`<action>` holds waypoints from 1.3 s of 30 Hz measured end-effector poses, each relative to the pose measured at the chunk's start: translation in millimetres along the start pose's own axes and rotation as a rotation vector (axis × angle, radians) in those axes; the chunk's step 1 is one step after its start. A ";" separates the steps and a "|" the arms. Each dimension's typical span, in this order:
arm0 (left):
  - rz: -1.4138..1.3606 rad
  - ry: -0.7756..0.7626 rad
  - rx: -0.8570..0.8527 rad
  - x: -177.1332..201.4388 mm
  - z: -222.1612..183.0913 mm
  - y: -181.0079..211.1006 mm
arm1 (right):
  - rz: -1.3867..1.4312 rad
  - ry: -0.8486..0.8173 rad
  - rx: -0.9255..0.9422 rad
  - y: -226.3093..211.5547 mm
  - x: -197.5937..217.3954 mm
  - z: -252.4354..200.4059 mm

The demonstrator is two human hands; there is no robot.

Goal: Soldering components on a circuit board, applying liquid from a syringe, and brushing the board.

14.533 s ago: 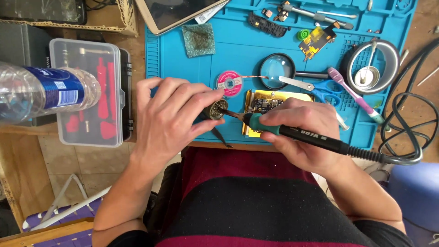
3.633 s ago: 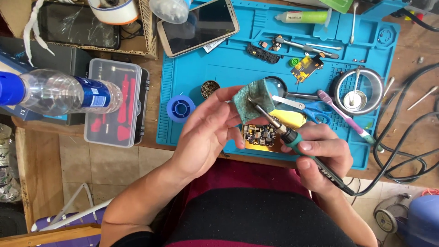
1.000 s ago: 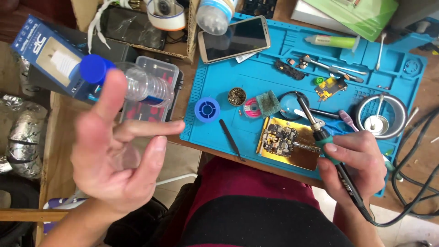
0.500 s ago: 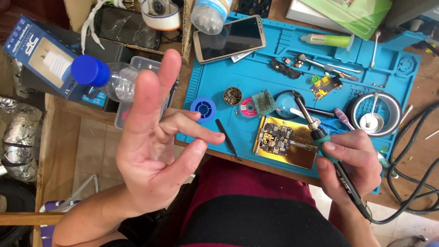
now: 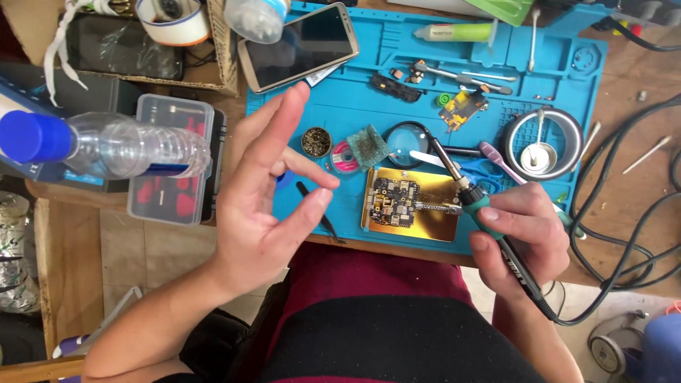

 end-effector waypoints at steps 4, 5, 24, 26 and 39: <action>0.058 0.004 -0.010 -6.9 9.4 -12.5 | -0.004 0.006 0.011 0.8 2.4 0.2; 0.139 0.013 -0.055 -8.7 11.1 -13.9 | 0.012 0.002 0.025 0.8 2.8 0.8; 1.067 -0.090 -0.319 -48.4 40.2 -38.5 | 0.045 0.058 0.015 4.8 12.3 -8.7; 1.078 -0.096 -0.317 -49.2 43.7 -35.8 | 0.042 0.057 0.014 6.7 12.5 -10.2; 0.807 -0.007 -0.225 -58.3 63.5 -23.8 | 0.125 0.099 -0.034 3.7 17.0 -16.2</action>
Point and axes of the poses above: each hand's wrist, its own z-axis towards the middle knuckle, its own x-axis out of the back of the hand, y = z × x, the point moved 7 cm from there along z, towards the middle knuckle, and after that the axes turned 6 degrees about x, right-handed, at the moved point
